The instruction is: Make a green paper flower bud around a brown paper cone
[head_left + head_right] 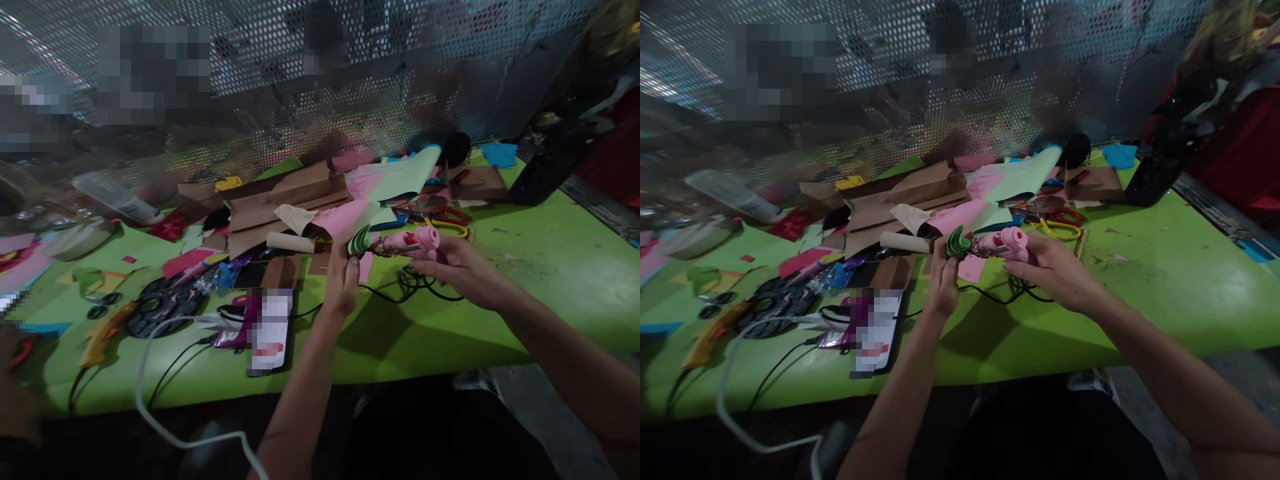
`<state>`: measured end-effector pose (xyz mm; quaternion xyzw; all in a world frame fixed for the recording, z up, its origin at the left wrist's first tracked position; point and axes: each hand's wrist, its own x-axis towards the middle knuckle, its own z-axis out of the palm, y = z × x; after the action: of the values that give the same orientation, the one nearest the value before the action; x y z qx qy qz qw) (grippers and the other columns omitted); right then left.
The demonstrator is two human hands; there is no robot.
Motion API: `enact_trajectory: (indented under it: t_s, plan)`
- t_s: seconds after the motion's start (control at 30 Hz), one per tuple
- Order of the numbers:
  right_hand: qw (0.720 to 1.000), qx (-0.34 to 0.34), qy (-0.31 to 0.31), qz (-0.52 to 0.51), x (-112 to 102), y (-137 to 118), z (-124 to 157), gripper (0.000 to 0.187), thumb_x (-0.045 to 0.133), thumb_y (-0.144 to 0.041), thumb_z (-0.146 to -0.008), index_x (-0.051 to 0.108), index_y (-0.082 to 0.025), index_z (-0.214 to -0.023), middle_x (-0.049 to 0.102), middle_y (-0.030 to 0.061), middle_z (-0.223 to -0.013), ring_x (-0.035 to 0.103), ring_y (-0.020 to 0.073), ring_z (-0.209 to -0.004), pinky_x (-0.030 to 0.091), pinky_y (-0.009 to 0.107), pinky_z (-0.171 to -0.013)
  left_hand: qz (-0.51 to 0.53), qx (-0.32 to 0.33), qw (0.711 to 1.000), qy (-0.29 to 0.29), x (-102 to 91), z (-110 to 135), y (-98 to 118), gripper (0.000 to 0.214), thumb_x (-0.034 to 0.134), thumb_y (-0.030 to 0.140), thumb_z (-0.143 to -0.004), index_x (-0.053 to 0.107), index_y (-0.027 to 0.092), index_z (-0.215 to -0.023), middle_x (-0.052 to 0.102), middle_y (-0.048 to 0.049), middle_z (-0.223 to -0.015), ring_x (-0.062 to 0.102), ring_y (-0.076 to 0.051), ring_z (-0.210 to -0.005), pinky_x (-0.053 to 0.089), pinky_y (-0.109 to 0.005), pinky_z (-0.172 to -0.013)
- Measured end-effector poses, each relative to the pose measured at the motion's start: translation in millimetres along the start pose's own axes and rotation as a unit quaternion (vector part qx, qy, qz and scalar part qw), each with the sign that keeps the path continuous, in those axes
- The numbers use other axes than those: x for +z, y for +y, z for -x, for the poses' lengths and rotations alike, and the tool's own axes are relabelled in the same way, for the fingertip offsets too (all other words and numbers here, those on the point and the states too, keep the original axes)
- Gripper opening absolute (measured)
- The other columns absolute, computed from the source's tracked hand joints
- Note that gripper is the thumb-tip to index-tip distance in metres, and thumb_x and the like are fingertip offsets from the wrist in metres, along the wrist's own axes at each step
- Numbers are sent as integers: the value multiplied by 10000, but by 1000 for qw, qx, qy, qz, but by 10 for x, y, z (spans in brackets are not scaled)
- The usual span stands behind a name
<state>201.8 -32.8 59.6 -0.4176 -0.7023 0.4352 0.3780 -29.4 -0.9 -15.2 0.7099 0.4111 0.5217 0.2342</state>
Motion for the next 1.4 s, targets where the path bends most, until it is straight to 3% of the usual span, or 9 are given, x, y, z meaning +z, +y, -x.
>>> enact_trajectory:
  t_s: [0.37, 0.63, 1.03, 1.27, 1.4]
  plan:
    - [998, 7, -38, -44, 35, 5, 38, 430, 654, -440, -924, 673, -308, -1334, 685, 40, -1317, 611, 312, -1221, 441, 488, -1109, -30, 8, 1000, 2, -23, -1, 1, 384, 373, 469, -1015, 533, 224, -1263, 609, -89, -1192, 586, -244, -1129, 459, -403, -1003]
    - [1000, 5, -24, -4, 38, 31, 32, 403, 651, -444, -928, 690, -316, -1309, 703, 40, -1258, 640, 302, -1141, 460, 486, -1082, -22, 22, 999, -3, -6, -8, 13, 367, 382, 427, -1013, 521, 224, -1285, 603, -94, -1237, 576, -242, -1175, 450, -401, -1040]
    - [998, 5, -29, -48, 60, 61, 55, 398, 656, -429, -924, 693, -295, -1297, 690, 40, -1312, 601, 301, -1265, 413, 461, -1143, -34, 28, 999, -4, 2, -6, -1, 372, 361, 419, -1019, 517, 226, -1297, 606, -101, -1256, 578, -242, -1187, 451, -409, -1051]
    - [997, 15, -29, -65, 72, 63, 61, 387, 668, -425, -923, 696, -269, -1276, 703, 49, -1248, 613, 290, -1218, 425, 461, -1109, -28, 24, 999, -8, 5, 4, -7, 399, 358, 443, -1020, 524, 219, -1306, 605, -103, -1264, 574, -245, -1206, 446, -409, -1061]
    - [999, 26, -9, -45, 28, 50, 71, 358, 674, -450, -906, 719, -265, -1209, 723, 49, -1089, 636, 291, -1096, 501, 434, -958, -20, 9, 1000, 6, 18, 12, -9, 373, 369, 404, -1012, 524, 221, -1298, 608, -101, -1246, 568, -243, -1196, 443, -409, -1055]
